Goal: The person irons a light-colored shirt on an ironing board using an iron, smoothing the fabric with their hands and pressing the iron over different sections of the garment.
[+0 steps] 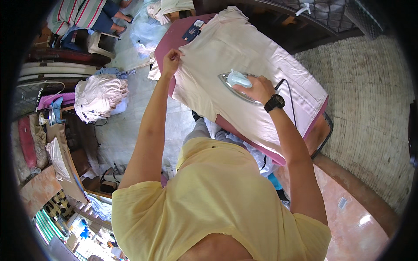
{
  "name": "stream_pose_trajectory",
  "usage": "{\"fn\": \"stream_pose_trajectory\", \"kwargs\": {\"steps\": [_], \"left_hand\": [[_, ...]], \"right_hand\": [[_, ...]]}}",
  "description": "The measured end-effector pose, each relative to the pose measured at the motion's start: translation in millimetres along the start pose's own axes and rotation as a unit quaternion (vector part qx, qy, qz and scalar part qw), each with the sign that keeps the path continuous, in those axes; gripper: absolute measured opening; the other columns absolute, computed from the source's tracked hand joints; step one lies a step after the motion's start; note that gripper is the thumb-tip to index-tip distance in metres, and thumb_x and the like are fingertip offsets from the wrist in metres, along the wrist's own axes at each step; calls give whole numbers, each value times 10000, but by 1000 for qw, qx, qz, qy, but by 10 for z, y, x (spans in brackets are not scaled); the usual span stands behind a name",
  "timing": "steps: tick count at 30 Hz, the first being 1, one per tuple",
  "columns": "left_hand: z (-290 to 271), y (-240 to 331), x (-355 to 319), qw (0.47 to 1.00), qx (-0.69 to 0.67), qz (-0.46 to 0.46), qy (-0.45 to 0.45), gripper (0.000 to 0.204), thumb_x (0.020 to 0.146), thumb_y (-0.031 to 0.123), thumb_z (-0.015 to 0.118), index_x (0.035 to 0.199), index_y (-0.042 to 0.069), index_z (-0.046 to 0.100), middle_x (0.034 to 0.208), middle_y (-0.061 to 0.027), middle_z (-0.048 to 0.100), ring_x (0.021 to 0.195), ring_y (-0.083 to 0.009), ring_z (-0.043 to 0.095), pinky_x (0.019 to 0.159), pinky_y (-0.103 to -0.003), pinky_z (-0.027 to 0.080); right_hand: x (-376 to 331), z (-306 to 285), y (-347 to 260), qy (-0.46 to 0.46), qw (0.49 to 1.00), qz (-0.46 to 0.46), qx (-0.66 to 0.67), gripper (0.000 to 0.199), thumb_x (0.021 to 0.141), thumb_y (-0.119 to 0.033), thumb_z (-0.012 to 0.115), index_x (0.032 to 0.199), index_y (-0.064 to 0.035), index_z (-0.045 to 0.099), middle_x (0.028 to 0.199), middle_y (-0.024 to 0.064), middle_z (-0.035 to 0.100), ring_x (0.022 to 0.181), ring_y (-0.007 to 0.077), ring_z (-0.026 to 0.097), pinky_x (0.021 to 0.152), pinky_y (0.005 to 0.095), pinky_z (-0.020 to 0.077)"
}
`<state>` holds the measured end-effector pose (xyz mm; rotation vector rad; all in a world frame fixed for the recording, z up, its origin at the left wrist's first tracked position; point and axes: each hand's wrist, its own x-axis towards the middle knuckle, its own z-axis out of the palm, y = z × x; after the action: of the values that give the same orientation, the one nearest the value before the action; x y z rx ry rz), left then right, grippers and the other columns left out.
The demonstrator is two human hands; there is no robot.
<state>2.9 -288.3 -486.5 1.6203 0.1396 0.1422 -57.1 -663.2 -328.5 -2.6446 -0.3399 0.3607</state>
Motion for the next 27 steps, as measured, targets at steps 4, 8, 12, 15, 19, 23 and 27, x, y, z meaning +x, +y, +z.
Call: {"fn": "stream_pose_trajectory", "kwargs": {"steps": [4,8,12,15,19,23,27], "left_hand": [[-50,-59,45,999,33,20,-30,423,805,-114,478,1140,62,668,808,14,531,646,-67,449,605,-220,383],[112,1,84,989,132,54,30,347,821,-7,642,1162,54,669,895,-31,566,721,-117,522,676,-261,445],[87,-13,150,990,116,15,76,321,792,101,763,1095,35,680,837,-50,593,717,-133,547,661,-280,454],[147,130,228,988,130,20,86,328,769,97,779,1056,21,640,780,-55,591,701,-143,548,648,-289,454],[94,220,251,976,196,-10,97,325,746,83,786,984,16,574,787,-96,607,709,-192,579,653,-324,469],[132,161,251,954,284,9,99,292,766,153,777,948,38,579,850,-130,638,762,-297,621,681,-394,483],[104,138,234,926,352,52,129,307,768,273,777,892,61,593,865,-123,656,800,-336,636,682,-433,481]], "right_hand": [[359,56,-385,9,1000,15,8,610,776,-655,631,973,-85,723,866,228,691,830,397,669,743,465,539],[605,118,-668,7,1000,-22,-1,603,787,-649,624,969,-82,717,850,227,689,826,411,667,733,473,537],[830,328,-888,11,999,-41,-9,620,793,-663,605,986,-83,713,833,233,687,816,413,669,732,480,539],[920,399,-824,-28,997,-64,-20,644,784,-686,603,974,-82,720,857,244,685,824,409,670,740,474,537],[1089,43,-1080,-43,999,-27,2,661,771,-695,616,971,-73,720,868,238,687,862,409,663,767,476,530],[1343,40,-900,12,1000,-19,3,642,769,-687,630,931,-73,725,742,166,687,745,352,680,691,446,535],[1553,61,-803,-16,999,-1,33,631,759,-683,647,895,-73,731,590,82,650,598,293,667,610,408,529]]}}
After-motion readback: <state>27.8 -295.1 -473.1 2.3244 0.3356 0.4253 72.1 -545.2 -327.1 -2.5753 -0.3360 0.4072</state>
